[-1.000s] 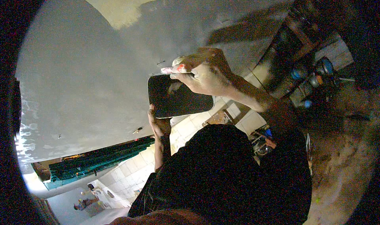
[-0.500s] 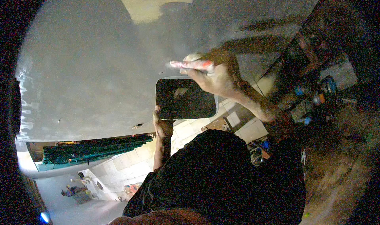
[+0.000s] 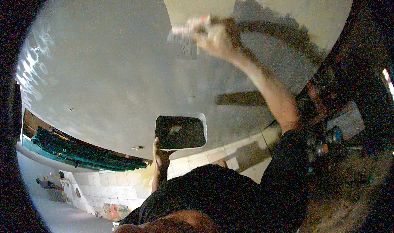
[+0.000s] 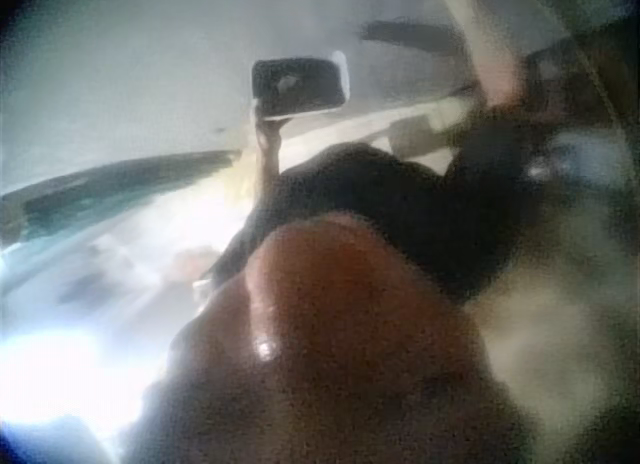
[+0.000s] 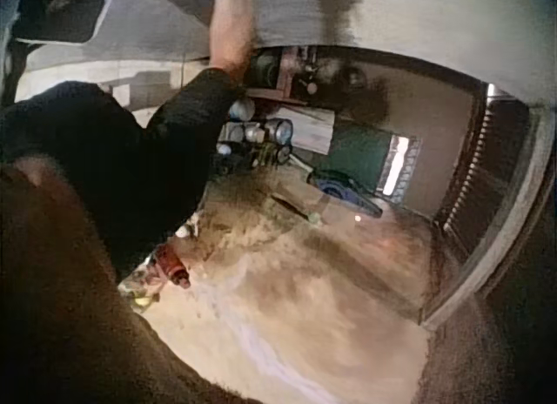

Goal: The person paints a wall using a brush, dipping it into a small handheld tray containing paint and applying it to the wall surface.

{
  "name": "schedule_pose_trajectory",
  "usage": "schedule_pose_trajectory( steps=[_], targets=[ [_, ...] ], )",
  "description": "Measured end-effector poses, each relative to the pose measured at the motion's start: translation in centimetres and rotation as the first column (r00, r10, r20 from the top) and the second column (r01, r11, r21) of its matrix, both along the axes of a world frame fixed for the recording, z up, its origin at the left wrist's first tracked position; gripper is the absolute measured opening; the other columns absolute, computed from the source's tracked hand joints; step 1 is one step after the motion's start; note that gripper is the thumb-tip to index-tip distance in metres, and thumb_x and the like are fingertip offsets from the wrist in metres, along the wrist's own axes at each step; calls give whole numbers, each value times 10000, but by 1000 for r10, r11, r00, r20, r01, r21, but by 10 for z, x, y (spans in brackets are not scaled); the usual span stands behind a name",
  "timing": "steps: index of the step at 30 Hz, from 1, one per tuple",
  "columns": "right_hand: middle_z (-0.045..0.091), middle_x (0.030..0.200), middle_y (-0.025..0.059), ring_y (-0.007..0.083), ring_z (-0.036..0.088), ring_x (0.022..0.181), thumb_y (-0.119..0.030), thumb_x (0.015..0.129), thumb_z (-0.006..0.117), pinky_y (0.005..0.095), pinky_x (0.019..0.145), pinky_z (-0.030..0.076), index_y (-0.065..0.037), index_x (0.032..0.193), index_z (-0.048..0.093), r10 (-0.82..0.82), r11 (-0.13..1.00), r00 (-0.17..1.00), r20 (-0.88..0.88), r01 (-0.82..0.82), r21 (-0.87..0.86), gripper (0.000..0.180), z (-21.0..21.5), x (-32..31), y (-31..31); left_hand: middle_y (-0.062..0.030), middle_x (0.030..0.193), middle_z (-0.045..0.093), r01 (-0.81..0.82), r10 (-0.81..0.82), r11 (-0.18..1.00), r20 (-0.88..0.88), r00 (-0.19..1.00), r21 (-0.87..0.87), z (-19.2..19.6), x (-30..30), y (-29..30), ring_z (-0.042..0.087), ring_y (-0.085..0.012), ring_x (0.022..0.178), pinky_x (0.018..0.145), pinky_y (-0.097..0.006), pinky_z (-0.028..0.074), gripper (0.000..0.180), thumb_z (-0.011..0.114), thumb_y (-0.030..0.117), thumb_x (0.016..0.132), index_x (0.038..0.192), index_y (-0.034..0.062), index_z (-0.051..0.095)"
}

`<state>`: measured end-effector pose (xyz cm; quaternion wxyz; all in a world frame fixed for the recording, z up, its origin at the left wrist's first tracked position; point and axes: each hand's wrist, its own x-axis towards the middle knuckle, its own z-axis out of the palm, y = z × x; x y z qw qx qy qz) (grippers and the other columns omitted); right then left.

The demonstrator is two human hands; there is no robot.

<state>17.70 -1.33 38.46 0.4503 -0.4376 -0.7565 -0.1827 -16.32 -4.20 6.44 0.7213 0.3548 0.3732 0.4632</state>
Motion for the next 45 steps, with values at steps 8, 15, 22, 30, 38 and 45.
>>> schedule_pose_trajectory(
  steps=[8, 15, 22, 30, 38, 45],
  targets=[
    [672, 701, 39, 155, 612, 601, -122, 877, 676, 296, 532, 529, -18, 805, 673, 0, 489, 978, 209, -183, 853, 127, 216, 23, 8, -151, 1309, 552, -44, 41, 999, 79, 996, 30, 10, -19, -2, 587, -318, 1133, 866, -502, 524, 615, 484, 537, 925, 1331, 75, 496],
    [679, 966, 92, 230, 670, 809, -263, 786, 667, 340, 646, 536, -96, 1117, 672, -192, 840, 894, 404, -64, 539, 371, -34, -2, 19, -135, 1319, 552, -161, 159, 987, 43, 986, 32, 12, -44, -21, 565, -318, 1167, 879, -535, 502, 638, 453, 585, 916, 1344, 113, 488],
    [724, 843, 24, 120, 615, 573, -176, 900, 644, 254, 506, 439, -151, 886, 704, 64, 971, 942, 328, -135, 199, 67, -96, -18, -5, -143, 1355, 516, -143, 143, 989, 12, 990, 34, 12, -58, -25, 536, -324, 1194, 881, -527, 506, 649, 431, 595, 915, 1352, 117, 478],
    [637, 683, 11, 116, 552, 513, -200, 916, 609, 302, 443, 467, -132, 920, 600, -586, 679, 745, 319, 236, 696, 69, 239, -8, 6, -137, 1308, 547, -213, 207, 975, 78, 975, 68, 13, -57, -28, 560, -317, 1150, 868, -525, 512, 669, 472, 608, 888, 1333, 109, 488],
    [656, 774, 37, 190, 616, 615, -238, 809, 681, 374, 480, 470, -129, 1019, 641, -269, 738, 849, 454, -122, 664, 240, 160, -10, 26, -112, 1299, 566, -269, 265, 962, 68, 962, 54, 35, -53, -37, 571, -291, 1145, 882, -526, 502, 644, 443, 611, 898, 1328, 134, 497],
    [629, 667, 11, 126, 604, 546, -289, 865, 680, 297, 511, 498, -135, 1014, 688, 34, 999, 859, 511, -46, 11, 214, 26, -22, -6, -113, 1293, 569, -223, 214, 971, 107, 971, 86, 20, -62, -33, 582, -292, 1136, 841, -515, 537, 600, 413, 562, 925, 1334, 130, 493]
  ],
)
